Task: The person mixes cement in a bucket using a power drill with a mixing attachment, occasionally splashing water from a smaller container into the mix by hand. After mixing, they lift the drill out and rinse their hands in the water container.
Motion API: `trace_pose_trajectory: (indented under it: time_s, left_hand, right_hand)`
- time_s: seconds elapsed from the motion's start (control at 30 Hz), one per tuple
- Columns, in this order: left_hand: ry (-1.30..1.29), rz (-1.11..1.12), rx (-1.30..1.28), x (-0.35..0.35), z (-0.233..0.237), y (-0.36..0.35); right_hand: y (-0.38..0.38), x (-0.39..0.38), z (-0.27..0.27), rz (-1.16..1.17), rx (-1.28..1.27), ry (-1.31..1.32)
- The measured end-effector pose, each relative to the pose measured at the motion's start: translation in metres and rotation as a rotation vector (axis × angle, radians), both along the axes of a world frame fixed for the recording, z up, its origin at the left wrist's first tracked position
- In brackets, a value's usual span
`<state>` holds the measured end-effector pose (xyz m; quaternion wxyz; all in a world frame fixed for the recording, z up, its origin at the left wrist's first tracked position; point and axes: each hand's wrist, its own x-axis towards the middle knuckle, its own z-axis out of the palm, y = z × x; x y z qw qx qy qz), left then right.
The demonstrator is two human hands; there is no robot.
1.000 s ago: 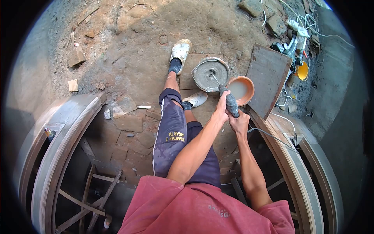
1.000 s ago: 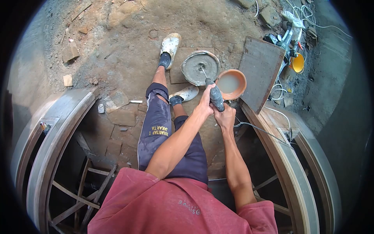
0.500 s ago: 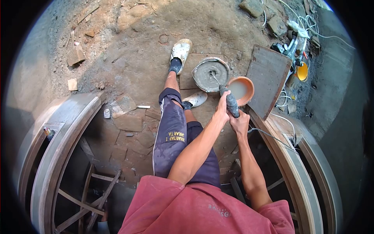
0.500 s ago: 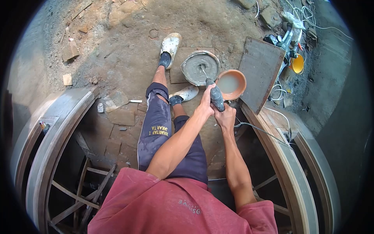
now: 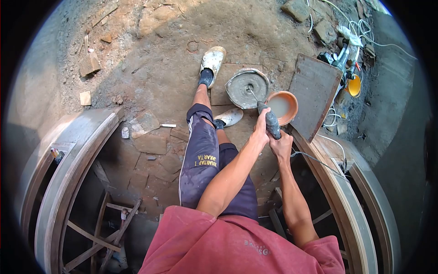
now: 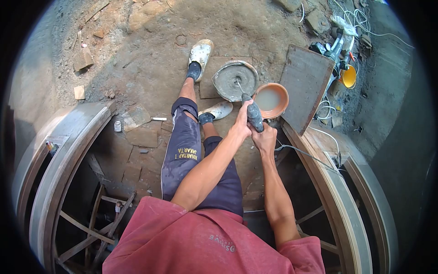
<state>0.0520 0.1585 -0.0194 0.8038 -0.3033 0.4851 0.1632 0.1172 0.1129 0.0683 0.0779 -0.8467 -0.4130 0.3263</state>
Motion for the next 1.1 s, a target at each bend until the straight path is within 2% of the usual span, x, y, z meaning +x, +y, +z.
trace_pose_trajectory:
  time_s: [1.1]
  left_hand:
    - [-0.008,0.007,0.004,-0.004,0.008,0.01]
  right_hand:
    - [0.001,0.0,0.002,-0.038,0.008,0.006]
